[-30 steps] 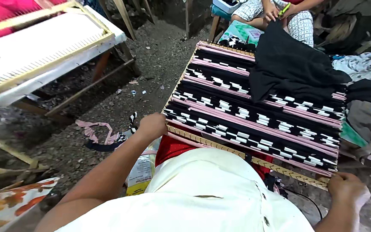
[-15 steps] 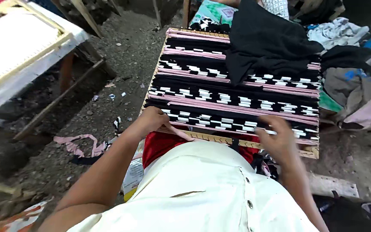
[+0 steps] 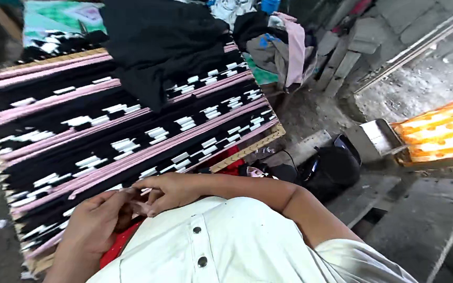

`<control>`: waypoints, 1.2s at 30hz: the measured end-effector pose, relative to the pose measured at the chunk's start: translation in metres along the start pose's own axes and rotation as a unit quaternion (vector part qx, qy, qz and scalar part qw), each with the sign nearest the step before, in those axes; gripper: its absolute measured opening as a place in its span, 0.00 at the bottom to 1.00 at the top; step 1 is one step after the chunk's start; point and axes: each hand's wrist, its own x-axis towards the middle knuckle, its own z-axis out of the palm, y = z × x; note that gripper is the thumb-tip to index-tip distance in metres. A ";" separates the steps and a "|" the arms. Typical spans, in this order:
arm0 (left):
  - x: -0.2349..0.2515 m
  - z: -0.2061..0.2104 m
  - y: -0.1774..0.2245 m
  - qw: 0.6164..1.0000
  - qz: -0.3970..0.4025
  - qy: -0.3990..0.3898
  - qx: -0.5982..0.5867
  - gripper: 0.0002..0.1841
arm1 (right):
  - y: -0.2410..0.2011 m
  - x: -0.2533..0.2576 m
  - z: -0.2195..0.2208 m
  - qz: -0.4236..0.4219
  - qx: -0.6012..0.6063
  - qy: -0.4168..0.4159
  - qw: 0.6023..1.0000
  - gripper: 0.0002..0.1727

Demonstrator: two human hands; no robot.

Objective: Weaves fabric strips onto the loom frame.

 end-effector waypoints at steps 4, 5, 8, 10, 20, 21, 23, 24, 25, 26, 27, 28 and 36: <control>0.002 0.006 -0.005 0.995 -0.018 -0.017 -0.092 0.14 | 0.003 -0.005 -0.005 0.018 -0.037 0.012 0.999 0.27; 0.002 0.008 -0.004 0.994 -0.020 -0.021 -0.107 0.15 | 0.002 -0.004 -0.006 0.022 -0.061 0.006 0.998 0.22; 0.003 0.008 -0.006 0.992 -0.009 -0.024 -0.122 0.14 | 0.000 0.000 -0.004 0.013 -0.137 -0.010 0.990 0.09; 0.003 0.004 -0.007 0.993 -0.008 -0.022 -0.119 0.14 | -0.001 0.000 -0.005 0.005 -0.166 -0.005 0.986 0.11; -0.013 0.016 0.002 0.994 -0.044 -0.028 -0.099 0.13 | 0.029 -0.029 -0.009 -0.004 0.124 0.155 0.980 0.14; -0.009 0.012 -0.002 0.995 -0.039 -0.031 -0.089 0.13 | 0.032 -0.027 -0.009 -0.007 0.145 0.169 0.975 0.15; -0.006 0.005 -0.009 0.997 -0.028 -0.042 -0.053 0.13 | 0.033 -0.026 -0.007 -0.004 0.210 0.186 0.960 0.14; -0.007 0.001 -0.010 0.998 -0.024 -0.056 -0.031 0.13 | 0.032 -0.026 -0.006 -0.002 0.248 0.196 0.949 0.14; -0.009 -0.005 -0.011 0.997 -0.019 -0.077 -0.012 0.12 | 0.030 -0.026 -0.004 0.003 0.274 0.205 0.940 0.14; -0.012 -0.012 -0.013 0.995 -0.009 -0.100 0.005 0.11 | 0.028 -0.026 -0.003 0.005 0.289 0.212 0.933 0.13; -0.016 -0.021 -0.014 0.992 0.003 -0.121 0.026 0.11 | 0.027 -0.026 -0.002 0.003 0.296 0.214 0.931 0.13; -0.021 -0.033 -0.015 0.989 0.012 -0.137 0.048 0.11 | 0.027 -0.026 -0.002 -0.001 0.297 0.212 0.931 0.14; -0.047 -0.148 -0.038 0.938 -0.007 0.085 0.335 0.13 | 0.025 -0.032 -0.005 -0.036 0.185 0.157 0.970 0.14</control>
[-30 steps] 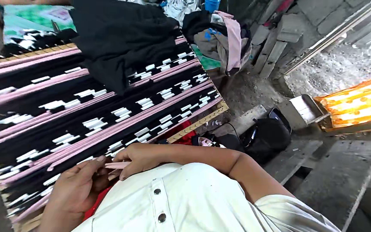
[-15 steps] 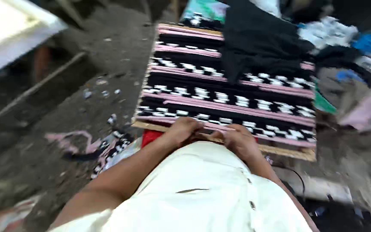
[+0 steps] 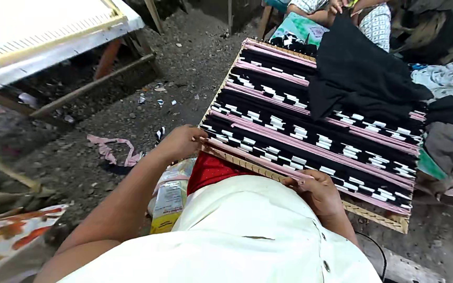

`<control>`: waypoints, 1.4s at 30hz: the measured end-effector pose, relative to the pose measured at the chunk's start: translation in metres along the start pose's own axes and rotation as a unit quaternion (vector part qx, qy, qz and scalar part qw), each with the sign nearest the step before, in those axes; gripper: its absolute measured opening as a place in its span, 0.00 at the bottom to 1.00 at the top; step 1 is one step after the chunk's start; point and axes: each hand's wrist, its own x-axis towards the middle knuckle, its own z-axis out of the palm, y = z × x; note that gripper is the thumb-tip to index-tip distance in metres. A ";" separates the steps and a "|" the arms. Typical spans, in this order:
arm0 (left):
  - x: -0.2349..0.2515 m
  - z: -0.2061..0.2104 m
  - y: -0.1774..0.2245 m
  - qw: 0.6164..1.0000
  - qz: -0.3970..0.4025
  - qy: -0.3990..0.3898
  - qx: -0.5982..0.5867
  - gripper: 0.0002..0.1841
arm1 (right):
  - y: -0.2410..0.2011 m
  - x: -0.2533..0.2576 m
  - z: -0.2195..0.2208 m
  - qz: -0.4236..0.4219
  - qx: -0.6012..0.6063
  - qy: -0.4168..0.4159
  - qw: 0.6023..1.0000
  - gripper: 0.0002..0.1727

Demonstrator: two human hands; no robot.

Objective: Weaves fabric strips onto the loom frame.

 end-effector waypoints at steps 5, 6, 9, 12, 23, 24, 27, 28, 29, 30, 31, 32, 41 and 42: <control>0.005 0.026 -0.054 0.975 0.192 0.108 0.026 0.08 | -0.006 0.002 0.003 -0.137 -0.121 -0.101 0.978 0.11; 0.005 0.032 -0.062 0.962 0.231 0.143 0.019 0.07 | -0.008 0.001 0.005 -0.151 -0.141 -0.105 0.973 0.11; -0.001 0.045 -0.076 0.939 0.277 0.202 -0.006 0.08 | -0.010 0.000 0.008 -0.178 -0.191 -0.105 0.960 0.11; -0.005 0.052 -0.082 0.929 0.288 0.231 -0.007 0.08 | -0.012 -0.002 0.009 -0.188 -0.207 -0.116 0.953 0.11; 0.000 0.071 -0.083 0.930 0.243 0.275 -0.021 0.14 | -0.017 -0.004 0.004 -0.253 -0.264 -0.215 0.906 0.17; 0.001 0.069 -0.081 0.934 0.240 0.265 -0.020 0.13 | -0.018 -0.004 0.004 -0.259 -0.273 -0.219 0.900 0.18; 0.004 0.065 -0.083 0.938 0.242 0.249 -0.014 0.06 | -0.019 -0.004 0.004 -0.268 -0.286 -0.226 0.892 0.18; 0.003 0.065 -0.084 0.936 0.246 0.251 -0.016 0.06 | -0.019 -0.004 0.004 -0.271 -0.291 -0.229 0.889 0.18; 0.003 0.066 -0.085 0.934 0.250 0.255 -0.017 0.06 | -0.020 -0.004 0.004 -0.272 -0.299 -0.231 0.885 0.18; 0.002 0.069 -0.088 0.929 0.259 0.264 -0.017 0.06 | -0.020 -0.004 0.004 -0.272 -0.305 -0.234 0.882 0.18; 0.002 0.074 -0.091 0.922 0.274 0.275 -0.011 0.08 | -0.021 -0.004 0.004 -0.270 -0.307 -0.237 0.881 0.19; 0.002 0.078 -0.094 0.913 0.291 0.284 -0.008 0.09 | -0.023 -0.004 0.004 -0.266 -0.308 -0.237 0.882 0.19; 0.005 0.074 -0.093 0.928 0.262 0.265 -0.005 0.15 | -0.029 0.009 0.011 -0.100 -0.091 0.002 0.991 0.13; 0.004 0.070 -0.093 0.930 0.271 0.247 0.004 0.16 | -0.030 0.011 0.015 -0.100 -0.072 0.014 0.992 0.13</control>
